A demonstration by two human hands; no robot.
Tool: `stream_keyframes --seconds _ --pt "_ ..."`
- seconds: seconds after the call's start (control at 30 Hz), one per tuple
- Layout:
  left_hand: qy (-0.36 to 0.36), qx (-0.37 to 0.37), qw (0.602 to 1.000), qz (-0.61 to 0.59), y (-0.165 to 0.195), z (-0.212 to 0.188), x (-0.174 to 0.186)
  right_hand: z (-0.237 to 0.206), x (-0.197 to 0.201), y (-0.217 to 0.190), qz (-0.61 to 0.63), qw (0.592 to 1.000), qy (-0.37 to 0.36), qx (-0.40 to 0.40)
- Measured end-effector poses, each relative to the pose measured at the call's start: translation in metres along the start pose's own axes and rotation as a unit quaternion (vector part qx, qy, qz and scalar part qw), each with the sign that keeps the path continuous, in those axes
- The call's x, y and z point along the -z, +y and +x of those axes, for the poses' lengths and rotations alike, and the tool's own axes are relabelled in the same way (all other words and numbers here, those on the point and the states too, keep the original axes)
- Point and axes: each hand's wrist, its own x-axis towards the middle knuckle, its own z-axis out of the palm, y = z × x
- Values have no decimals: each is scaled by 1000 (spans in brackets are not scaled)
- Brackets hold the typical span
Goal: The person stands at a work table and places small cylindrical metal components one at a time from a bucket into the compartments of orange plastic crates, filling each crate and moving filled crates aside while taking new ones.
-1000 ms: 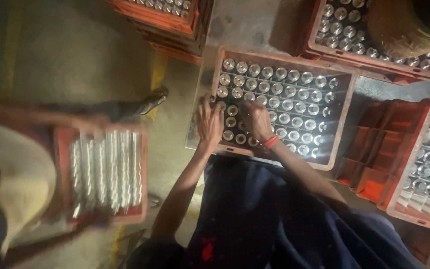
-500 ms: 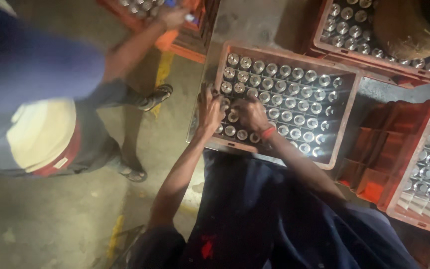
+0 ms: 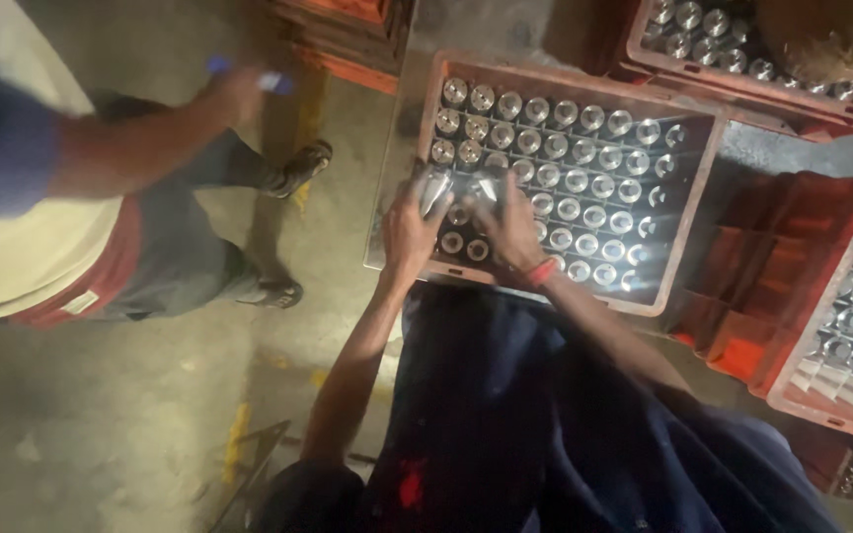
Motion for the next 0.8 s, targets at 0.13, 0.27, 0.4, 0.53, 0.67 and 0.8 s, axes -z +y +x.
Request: stream_keyframes --seconds 0.13,0.27,0.4,0.53,0.67,0.8 --pt "61 -149 985 58 -27 -6 -19 -4 11 -39 -120 980 -49 153" --pt "76 -137 987 43 -44 -11 -31 -5 25 -61 -57 967 -20 247" --pt "87 -152 963 203 -53 -25 -22 -7 27 -53 -123 980 -37 151" --pt "76 -168 953 240 -59 -21 -24 -10 8 -35 -151 965 -51 208" --pt "24 -151 963 221 -58 0 -28 -2 -8 -22 -177 962 -63 199" --pt "-8 -156 986 52 -58 2 4 7 20 -2 -75 960 -81 259"
